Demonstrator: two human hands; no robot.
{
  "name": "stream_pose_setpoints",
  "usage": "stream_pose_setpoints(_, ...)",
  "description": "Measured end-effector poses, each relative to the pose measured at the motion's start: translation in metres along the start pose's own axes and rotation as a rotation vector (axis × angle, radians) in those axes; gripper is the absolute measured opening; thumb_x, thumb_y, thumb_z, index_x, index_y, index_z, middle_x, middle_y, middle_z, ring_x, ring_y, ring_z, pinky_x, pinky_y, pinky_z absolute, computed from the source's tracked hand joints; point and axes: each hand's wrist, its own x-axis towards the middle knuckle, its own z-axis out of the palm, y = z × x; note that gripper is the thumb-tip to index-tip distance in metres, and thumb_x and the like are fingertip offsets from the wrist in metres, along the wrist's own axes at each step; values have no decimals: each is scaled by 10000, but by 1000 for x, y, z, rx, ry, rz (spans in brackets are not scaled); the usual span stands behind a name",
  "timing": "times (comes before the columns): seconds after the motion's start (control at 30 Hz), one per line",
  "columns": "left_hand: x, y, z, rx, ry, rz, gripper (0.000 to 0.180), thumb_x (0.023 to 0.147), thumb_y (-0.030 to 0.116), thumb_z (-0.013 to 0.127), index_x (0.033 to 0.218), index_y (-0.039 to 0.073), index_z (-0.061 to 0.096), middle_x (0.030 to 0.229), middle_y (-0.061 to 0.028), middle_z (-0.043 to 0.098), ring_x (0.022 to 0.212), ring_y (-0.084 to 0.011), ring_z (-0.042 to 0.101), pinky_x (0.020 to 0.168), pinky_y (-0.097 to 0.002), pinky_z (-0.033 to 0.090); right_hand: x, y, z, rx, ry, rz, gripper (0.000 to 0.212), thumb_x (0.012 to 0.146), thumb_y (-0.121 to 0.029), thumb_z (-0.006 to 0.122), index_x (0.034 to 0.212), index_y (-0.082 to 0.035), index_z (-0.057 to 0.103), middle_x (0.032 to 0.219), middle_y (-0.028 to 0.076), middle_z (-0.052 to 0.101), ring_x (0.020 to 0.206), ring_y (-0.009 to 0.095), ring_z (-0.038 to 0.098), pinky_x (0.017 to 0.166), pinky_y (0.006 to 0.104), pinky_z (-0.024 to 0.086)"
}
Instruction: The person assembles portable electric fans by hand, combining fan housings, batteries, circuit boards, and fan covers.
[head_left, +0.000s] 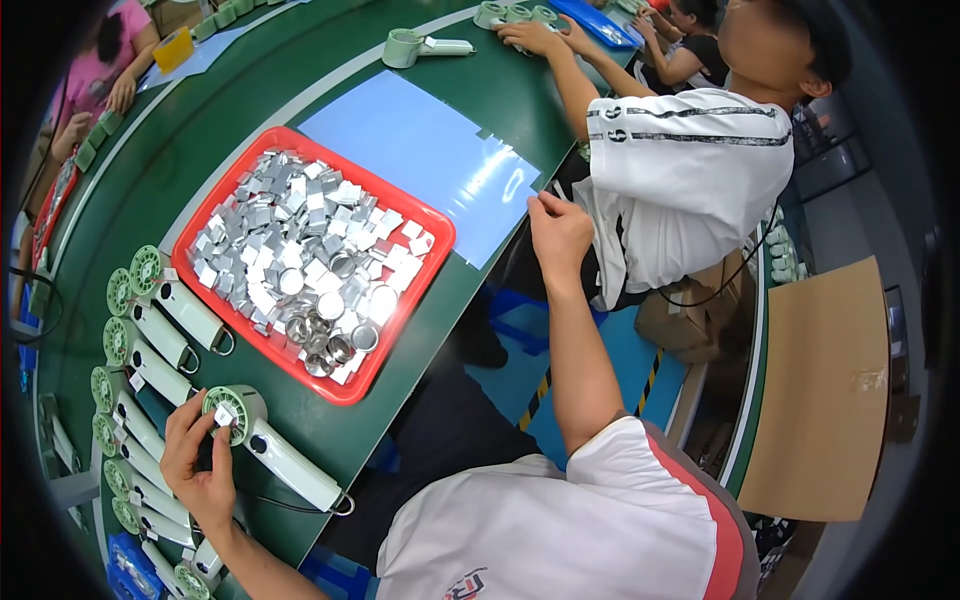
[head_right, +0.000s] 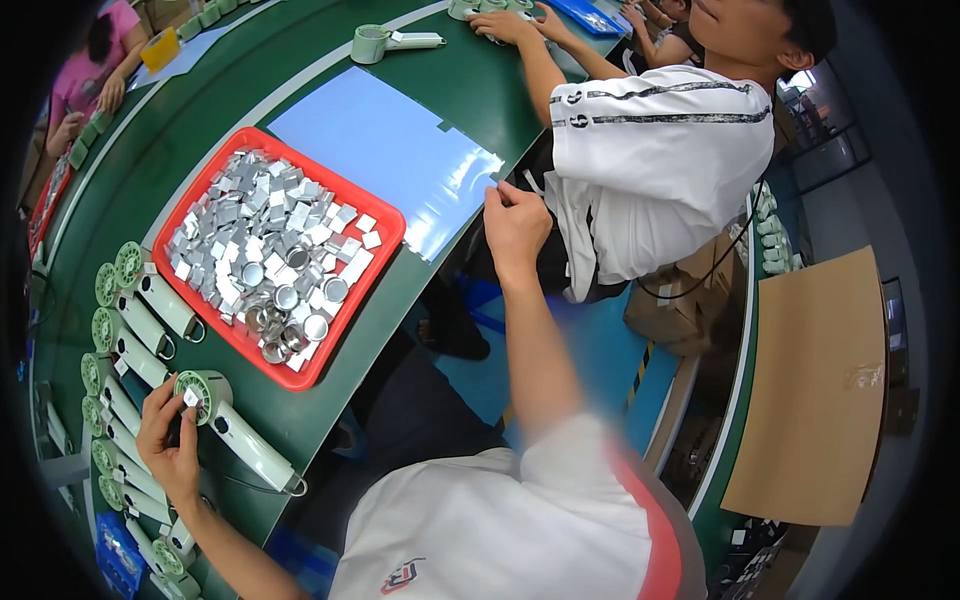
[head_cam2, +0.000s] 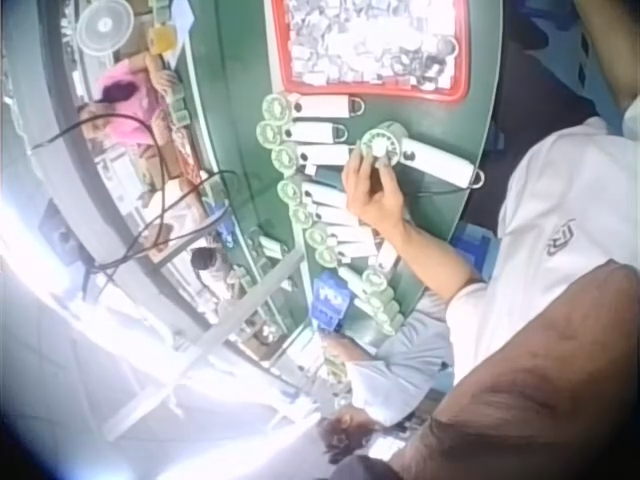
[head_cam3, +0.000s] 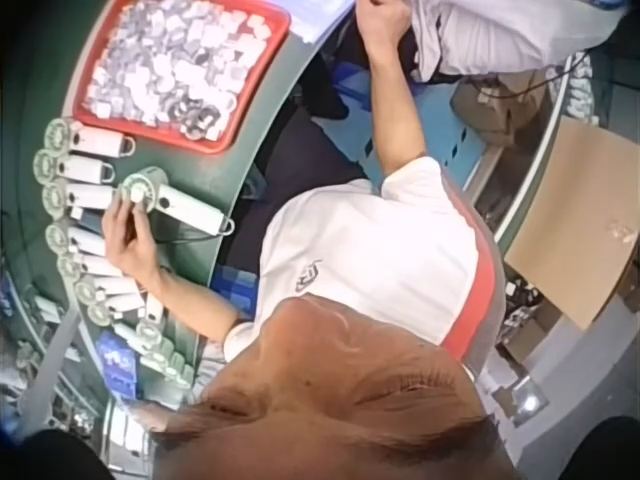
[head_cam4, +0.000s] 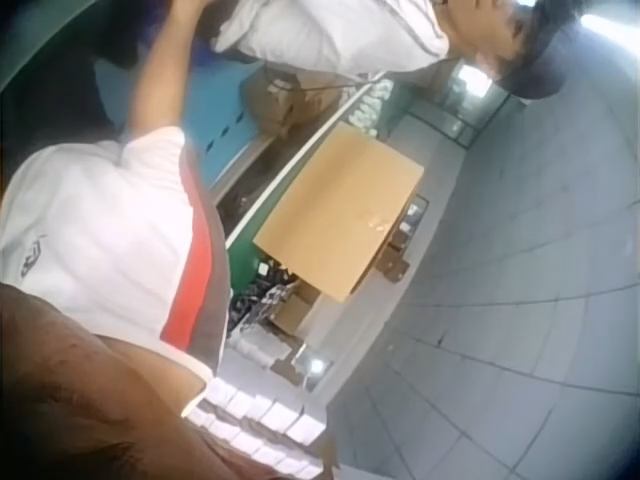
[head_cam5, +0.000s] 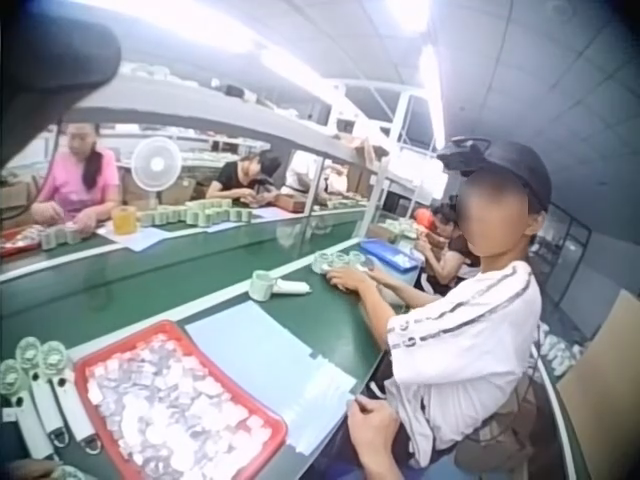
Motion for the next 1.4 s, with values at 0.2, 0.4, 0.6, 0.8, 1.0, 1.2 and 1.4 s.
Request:
stream_pose_setpoints(0.2,2,6,2,-5,37,-15,259,828,-62,757,1086,-55,779,1239,-218,765,1161,-353,701,1068,-443,500,3,1,1,2,-11,29,315,853,-258,843,1069,-28,851,908,165,818,839,272,782,820,377,596)
stream_pose_setpoints(0.4,1,4,4,5,42,-4,248,829,-60,757,1076,-61,775,1232,-218,767,1152,-353,705,1060,-443,507,11,4,2,209,-85,225,274,891,-224,841,1027,14,849,836,85,787,674,149,709,559,303,578)
stream_pose_setpoints(0.6,2,7,4,3,49,-12,229,830,-53,757,1059,-67,768,1219,-212,771,1135,-352,710,1052,-439,510,16,1,0,265,-160,303,279,905,-196,815,1015,60,821,818,91,770,640,140,698,531,293,598)
stream_pose_setpoints(0.8,5,12,3,4,43,-28,216,831,-47,759,1046,-70,765,1213,-205,773,1132,-346,711,1041,-434,516,10,-2,0,333,-174,213,318,990,-208,754,1103,89,759,896,112,766,694,147,715,552,296,631)
stream_pose_setpoints(1.0,8,15,5,-10,40,-41,218,829,-46,762,1046,-70,766,1212,-203,773,1135,-346,711,1041,-435,518,4,8,2,421,-168,151,354,1055,-228,706,1198,95,684,981,116,752,784,132,722,582,282,631)
stream_pose_setpoints(1.2,7,17,0,10,44,-41,222,818,-36,778,1038,-63,769,1202,-201,776,1137,-349,714,1039,-434,523,-6,8,6,523,-106,153,361,1081,-265,684,1227,62,634,1036,107,747,797,120,709,564,266,610)
stream_pose_setpoints(1.4,9,19,3,-5,69,22,258,768,-8,839,1021,-31,789,1185,-193,789,1103,-359,738,992,-433,562,-14,21,-7,244,56,-209,268,1083,-284,701,1195,-40,693,846,-20,635,691,53,573,528,217,502)
